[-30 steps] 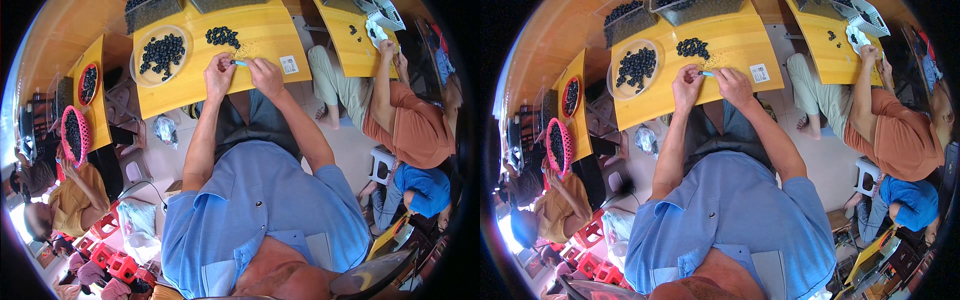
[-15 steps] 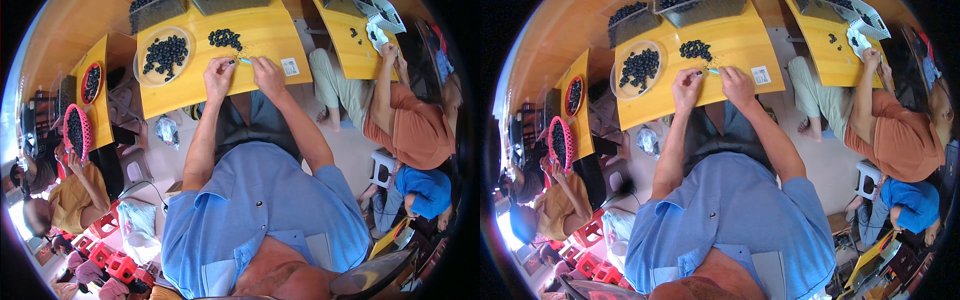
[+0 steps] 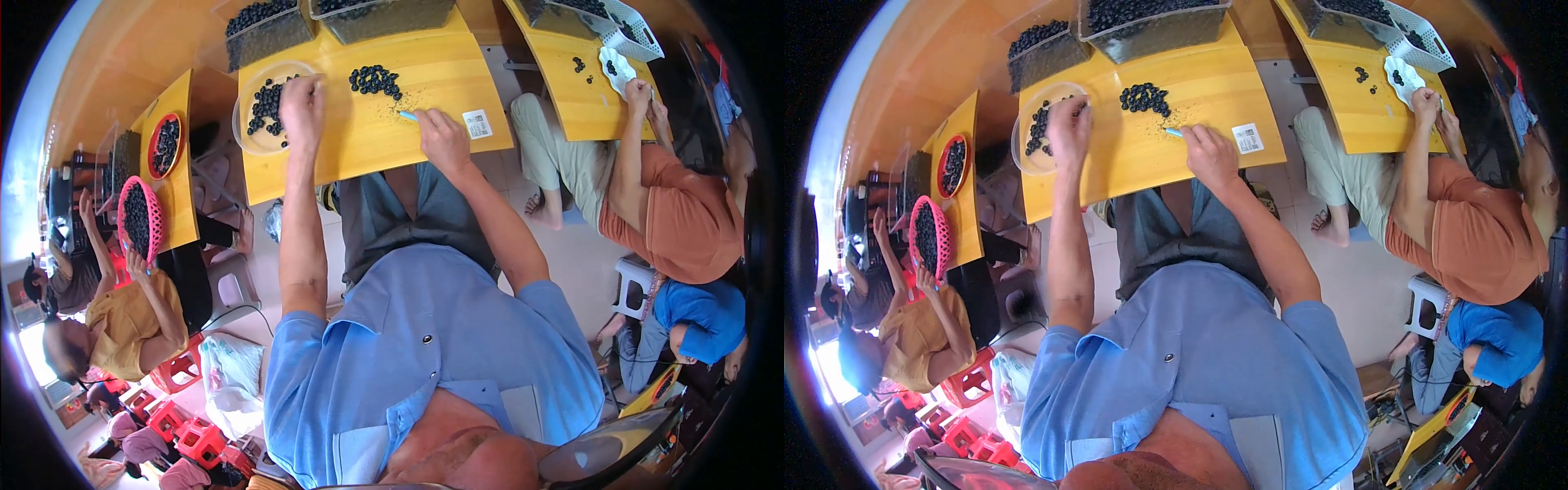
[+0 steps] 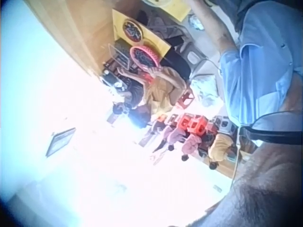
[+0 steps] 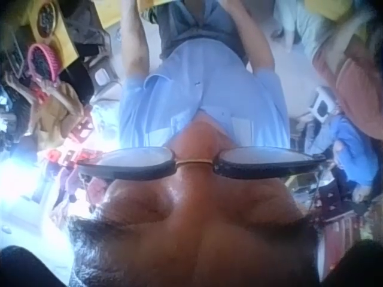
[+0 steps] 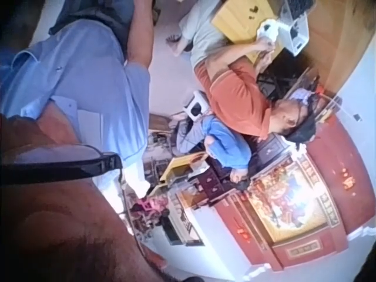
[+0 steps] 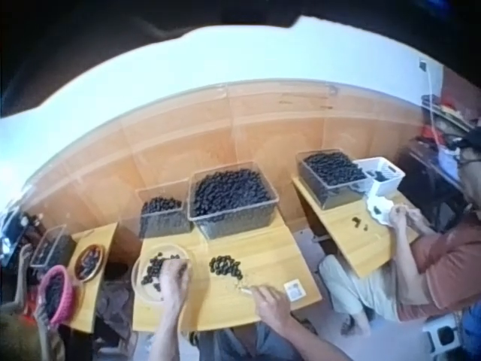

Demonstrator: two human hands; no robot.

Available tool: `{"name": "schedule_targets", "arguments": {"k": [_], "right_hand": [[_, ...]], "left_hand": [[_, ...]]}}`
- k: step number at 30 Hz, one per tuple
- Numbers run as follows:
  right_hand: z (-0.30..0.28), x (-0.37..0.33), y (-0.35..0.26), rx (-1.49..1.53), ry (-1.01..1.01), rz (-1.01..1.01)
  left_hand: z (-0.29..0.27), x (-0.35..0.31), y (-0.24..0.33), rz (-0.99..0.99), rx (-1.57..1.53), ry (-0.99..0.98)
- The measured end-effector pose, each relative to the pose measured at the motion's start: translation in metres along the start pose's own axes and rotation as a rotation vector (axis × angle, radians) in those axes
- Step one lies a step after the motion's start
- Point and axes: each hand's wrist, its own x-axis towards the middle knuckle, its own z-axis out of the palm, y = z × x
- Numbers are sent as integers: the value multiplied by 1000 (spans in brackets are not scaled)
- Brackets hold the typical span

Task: The person sorts small black objects on a table, removing stems and impurities by hand and with a small blue scraper, then places the sorted objects into a plastic container and a basket.

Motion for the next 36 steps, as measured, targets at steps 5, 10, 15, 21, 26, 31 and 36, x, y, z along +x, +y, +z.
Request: {"name": "schedule_targets", "arguments": {"k": [5, 10, 15, 21, 26, 31, 36], "right_hand": [[0, -1, -1, -6, -10, 12], [1, -3, -1, 17, 8, 12], [0, -4, 0, 22, 15, 24], [-2, -3, 0, 29, 16, 22], [-2, -2, -1, 30, 24, 19], [-1, -2, 0, 14, 13, 31], [1, -3, 2, 18, 13, 41]], "left_hand": [[70, -7, 33, 26, -163, -354], [98, -9, 26, 193, -70, -494], [87, -8, 23, 155, -40, -564], [80, -14, 29, 137, -35, -533], [77, -26, 30, 15, -99, -423], [73, -45, 30, -217, -189, -295], [73, -61, 32, -578, -470, -155]]}}
